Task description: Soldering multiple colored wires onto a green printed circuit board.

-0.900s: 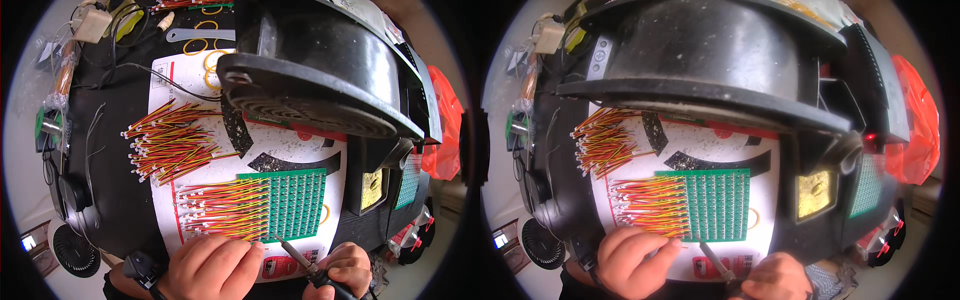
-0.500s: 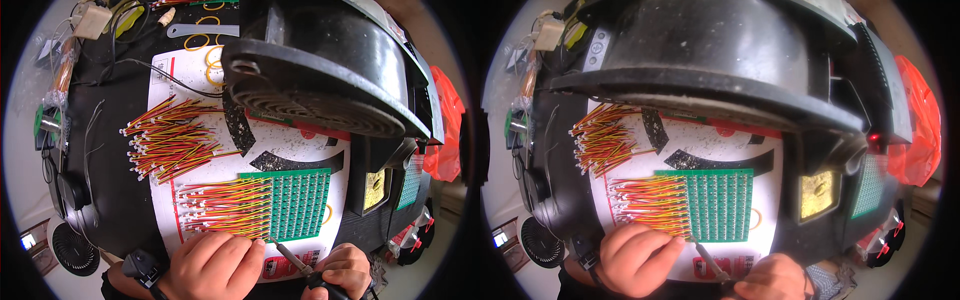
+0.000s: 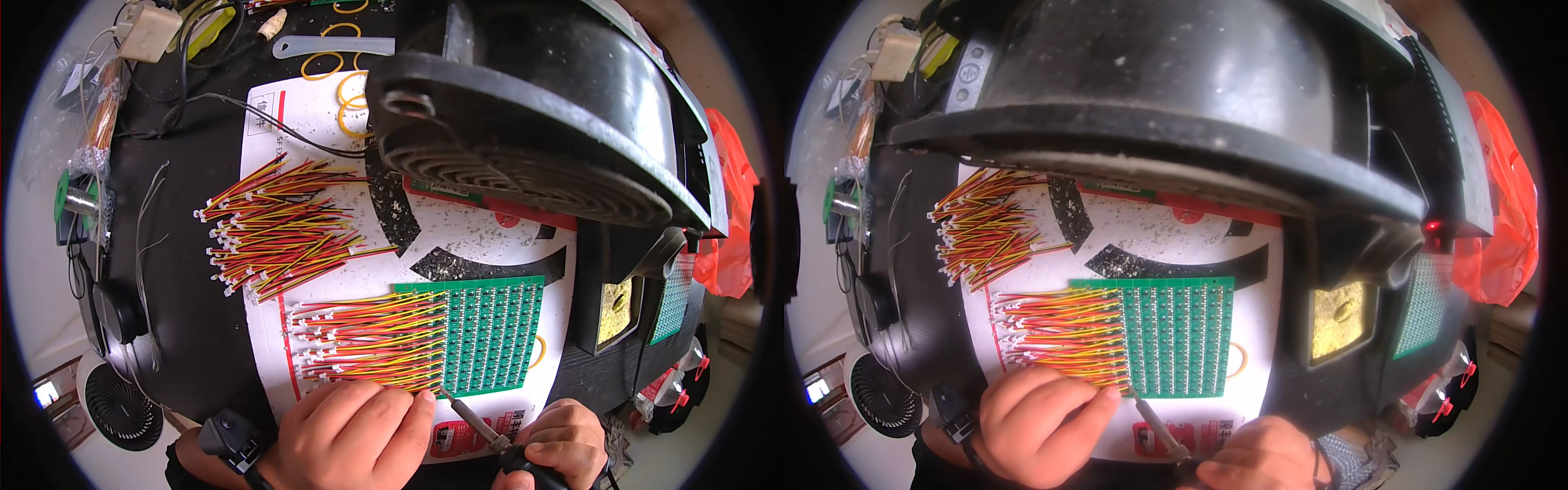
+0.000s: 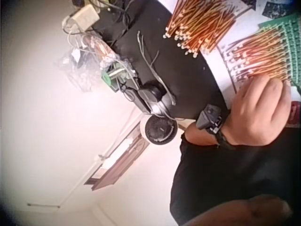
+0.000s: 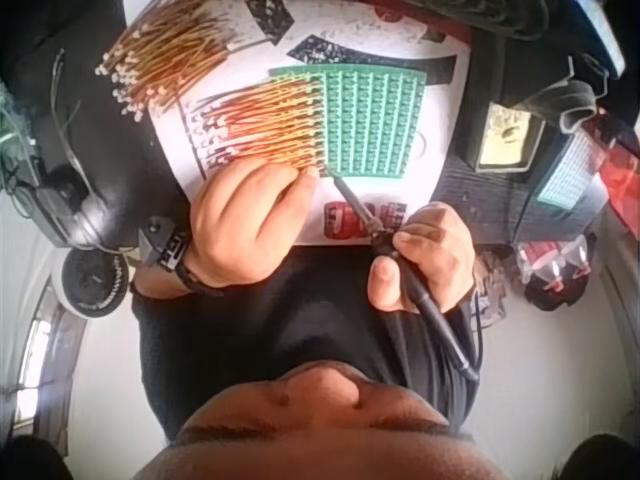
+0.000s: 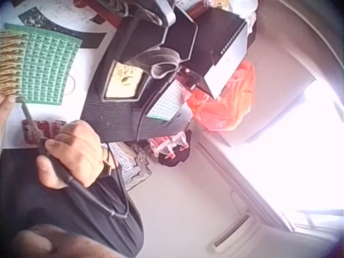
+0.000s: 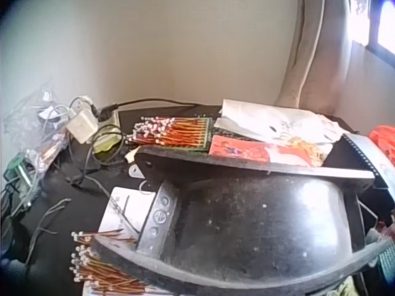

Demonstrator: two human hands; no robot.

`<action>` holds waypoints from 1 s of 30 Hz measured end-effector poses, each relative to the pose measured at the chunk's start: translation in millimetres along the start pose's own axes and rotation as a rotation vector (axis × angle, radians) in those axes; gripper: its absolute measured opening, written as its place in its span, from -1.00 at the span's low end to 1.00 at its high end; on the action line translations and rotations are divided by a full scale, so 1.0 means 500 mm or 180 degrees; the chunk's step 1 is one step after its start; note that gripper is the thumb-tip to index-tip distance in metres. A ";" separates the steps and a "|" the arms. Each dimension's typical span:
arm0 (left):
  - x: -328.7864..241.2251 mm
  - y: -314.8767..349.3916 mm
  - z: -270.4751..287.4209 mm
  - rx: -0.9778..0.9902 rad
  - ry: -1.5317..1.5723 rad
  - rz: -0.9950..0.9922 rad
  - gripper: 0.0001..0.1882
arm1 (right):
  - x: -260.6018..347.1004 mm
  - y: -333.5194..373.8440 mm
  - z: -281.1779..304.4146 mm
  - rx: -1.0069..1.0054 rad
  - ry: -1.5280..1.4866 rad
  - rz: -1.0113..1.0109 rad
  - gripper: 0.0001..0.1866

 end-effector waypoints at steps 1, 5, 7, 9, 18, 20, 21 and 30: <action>0.001 -0.001 -0.002 0.0012 0.0013 -0.0001 -0.85 | -0.001 0.000 0.000 0.0004 0.0008 -0.0005 -0.73; 0.001 -0.001 -0.002 0.0017 -0.0002 0.0029 -0.85 | -0.001 -0.001 -0.002 -0.0030 0.0014 -0.0041 -0.74; 0.002 -0.003 -0.005 0.0013 0.0023 0.0014 -0.85 | -0.002 0.009 0.000 -0.0188 -0.0063 -0.0016 -0.74; 0.001 -0.003 -0.003 0.0008 0.0007 0.0020 -0.86 | -0.004 0.015 -0.002 -0.0350 -0.0172 0.0040 -0.74; -0.002 0.001 0.000 -0.0047 0.0051 0.0033 -0.87 | -0.007 0.017 -0.001 -0.0774 -0.0189 0.0022 -0.72; -0.005 0.006 0.003 -0.0240 0.0057 -0.0002 -0.88 | -0.007 0.013 0.000 -0.0564 -0.0174 0.0047 -0.73; -0.006 0.005 0.003 -0.0240 0.0060 -0.0008 -0.88 | -0.006 0.013 0.006 -0.0568 -0.0169 0.0046 -0.73; -0.004 0.001 -0.006 -0.0006 0.0104 -0.0002 -0.88 | -0.005 0.004 0.004 -0.0112 -0.0098 0.0031 -0.74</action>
Point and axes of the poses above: each hand's wrist, its own y-axis away from the middle knuckle, its own z-axis out of the back of the hand, x = y × z, the point moved 6 cm from there along -y, towards the middle knuckle, and after that the axes turned 8 degrees about x, right-handed, at the moved point
